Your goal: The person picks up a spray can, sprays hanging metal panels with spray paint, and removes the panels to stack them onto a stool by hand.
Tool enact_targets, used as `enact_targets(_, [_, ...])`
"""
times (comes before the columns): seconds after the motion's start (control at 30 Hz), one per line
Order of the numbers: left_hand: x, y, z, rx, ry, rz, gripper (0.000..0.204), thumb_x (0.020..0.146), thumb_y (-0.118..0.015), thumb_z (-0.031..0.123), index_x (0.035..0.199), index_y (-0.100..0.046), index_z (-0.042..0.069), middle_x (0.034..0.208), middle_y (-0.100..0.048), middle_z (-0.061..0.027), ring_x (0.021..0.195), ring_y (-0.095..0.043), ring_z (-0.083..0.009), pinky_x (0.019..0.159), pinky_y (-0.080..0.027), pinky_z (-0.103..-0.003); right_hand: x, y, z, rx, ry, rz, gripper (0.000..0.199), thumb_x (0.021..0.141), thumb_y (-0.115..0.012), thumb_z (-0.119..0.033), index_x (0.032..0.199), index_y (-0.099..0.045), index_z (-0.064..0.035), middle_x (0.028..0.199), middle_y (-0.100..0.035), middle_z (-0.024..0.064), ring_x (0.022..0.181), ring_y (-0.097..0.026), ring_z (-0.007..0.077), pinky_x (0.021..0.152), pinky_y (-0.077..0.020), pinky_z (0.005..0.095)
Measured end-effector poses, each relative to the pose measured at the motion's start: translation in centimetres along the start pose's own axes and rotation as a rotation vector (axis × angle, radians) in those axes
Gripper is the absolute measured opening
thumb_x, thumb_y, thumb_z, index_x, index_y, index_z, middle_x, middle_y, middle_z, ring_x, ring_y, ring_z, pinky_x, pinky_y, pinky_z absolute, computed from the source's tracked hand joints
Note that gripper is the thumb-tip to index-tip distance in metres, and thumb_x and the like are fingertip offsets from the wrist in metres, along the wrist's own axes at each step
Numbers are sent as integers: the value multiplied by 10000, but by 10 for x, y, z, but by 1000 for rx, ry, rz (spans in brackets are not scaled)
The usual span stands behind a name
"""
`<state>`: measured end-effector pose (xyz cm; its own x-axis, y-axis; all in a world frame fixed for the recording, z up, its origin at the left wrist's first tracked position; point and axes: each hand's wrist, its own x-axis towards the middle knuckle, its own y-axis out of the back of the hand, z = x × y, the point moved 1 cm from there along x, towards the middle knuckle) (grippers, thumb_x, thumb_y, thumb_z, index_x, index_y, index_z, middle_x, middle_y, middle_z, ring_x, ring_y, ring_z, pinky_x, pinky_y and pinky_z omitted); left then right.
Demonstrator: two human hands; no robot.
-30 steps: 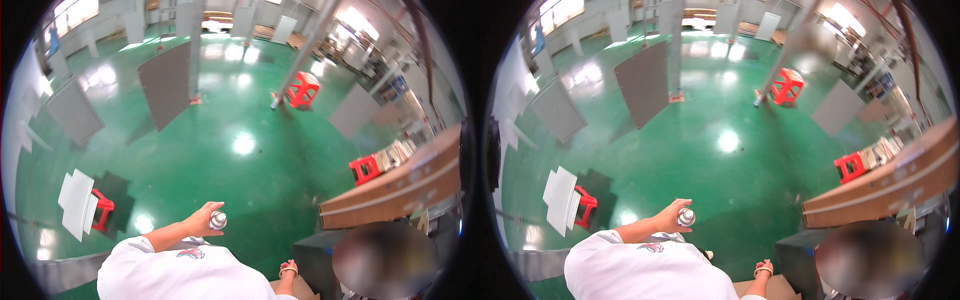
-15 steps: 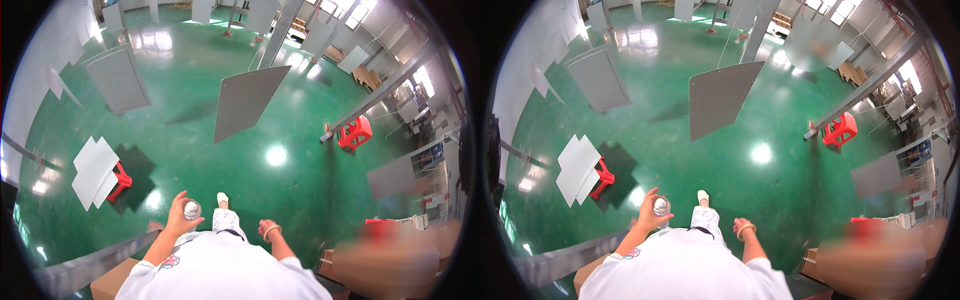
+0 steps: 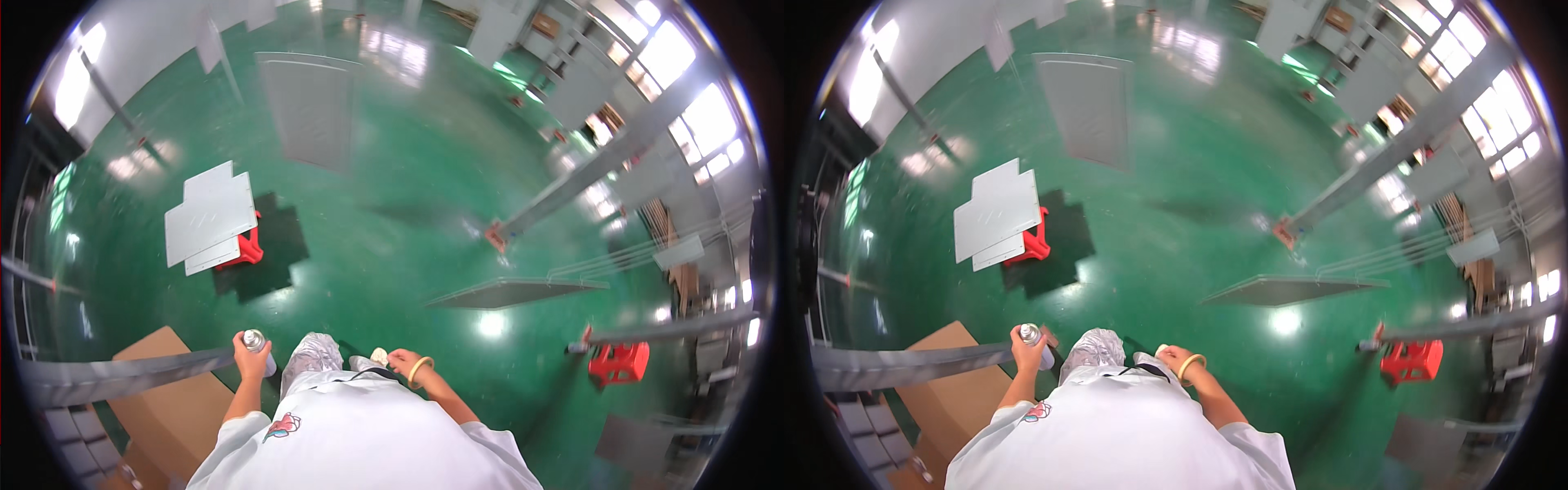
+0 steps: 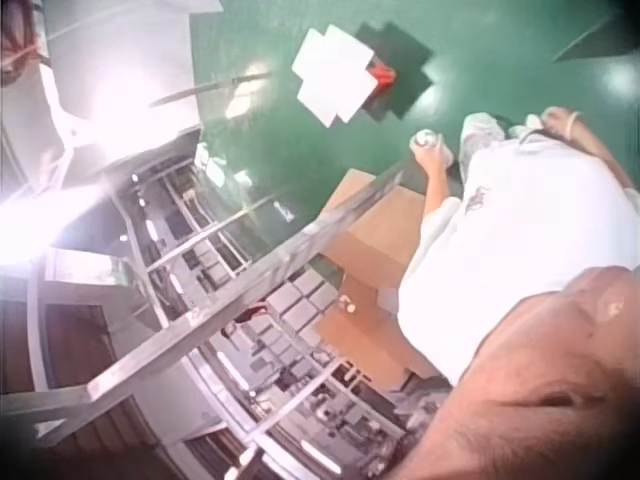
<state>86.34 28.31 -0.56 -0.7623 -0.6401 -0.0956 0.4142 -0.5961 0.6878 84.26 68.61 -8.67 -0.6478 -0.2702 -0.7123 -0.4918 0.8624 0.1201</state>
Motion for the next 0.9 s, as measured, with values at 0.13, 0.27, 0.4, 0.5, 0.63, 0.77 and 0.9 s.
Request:
enact_targets(0.13, [22, 18, -29, -11, 113, 131, 635, 616, -781, 163, 1116, -419, 15, 1023, -562, -153, 944, -563, -273, 828, -437, -361, 40, -16, -91, -98, 12, -93, 314, 839, -581, -324, 1002, -588, -55, 860, -620, 49, 717, -562, 116, 667, -477, 270])
enact_targets(0.27, [75, 6, -56, 30, 175, 184, 637, 622, -781, 183, 1119, -417, 20, 1029, -563, -164, 953, -562, -295, 833, -437, -373, 93, -2, -134, -394, 40, -48, 351, 840, -566, -354, 1007, -590, -47, 940, -628, 95, 850, -588, 179, 769, -469, 305])
enact_targets(0.4, [146, 4, -65, 38, 266, 79, 658, 621, -782, 210, 1129, -411, 18, 1014, -574, -179, 928, -580, -303, 815, -450, -374, 133, 4, -173, -237, -129, 156, 311, 857, -554, -308, 995, -575, -31, 829, -621, 68, 690, -581, 135, 645, -489, 276])
enact_targets(0.5, [195, 12, -71, 59, 261, 38, 667, 620, -781, 215, 1135, -407, 15, 1024, -569, -184, 934, -576, -306, 819, -448, -371, 153, -18, -197, 8, -188, 264, 311, 859, -545, -311, 975, -584, -25, 800, -622, 64, 662, -573, 139, 627, -478, 278])
enact_targets(0.63, [257, 27, -46, 30, 228, -3, 656, 618, -783, 201, 1122, -410, 8, 1025, -563, -191, 929, -573, -318, 821, -445, -377, 173, -57, -220, -51, -134, 218, 319, 849, -549, -304, 973, -577, -10, 796, -621, 65, 655, -573, 137, 625, -477, 276])
enact_targets(0.77, [285, 28, -48, 4, 247, 2, 659, 627, -780, 198, 1136, -407, 8, 1053, -555, -194, 951, -567, -318, 831, -441, -373, 172, -66, -212, -149, -246, 110, 292, 848, -567, -297, 948, -588, -23, 791, -617, 66, 669, -573, 136, 626, -491, 271])
enact_targets(0.9, [286, 27, -49, -16, 262, -23, 651, 631, -777, 185, 1137, -412, 1, 1058, -551, -194, 961, -560, -315, 843, -435, -368, 174, -17, -238, 45, -353, 259, 460, 817, -615, -298, 1175, -444, -66, 870, -595, 66, 665, -562, 145, 522, -480, 299])
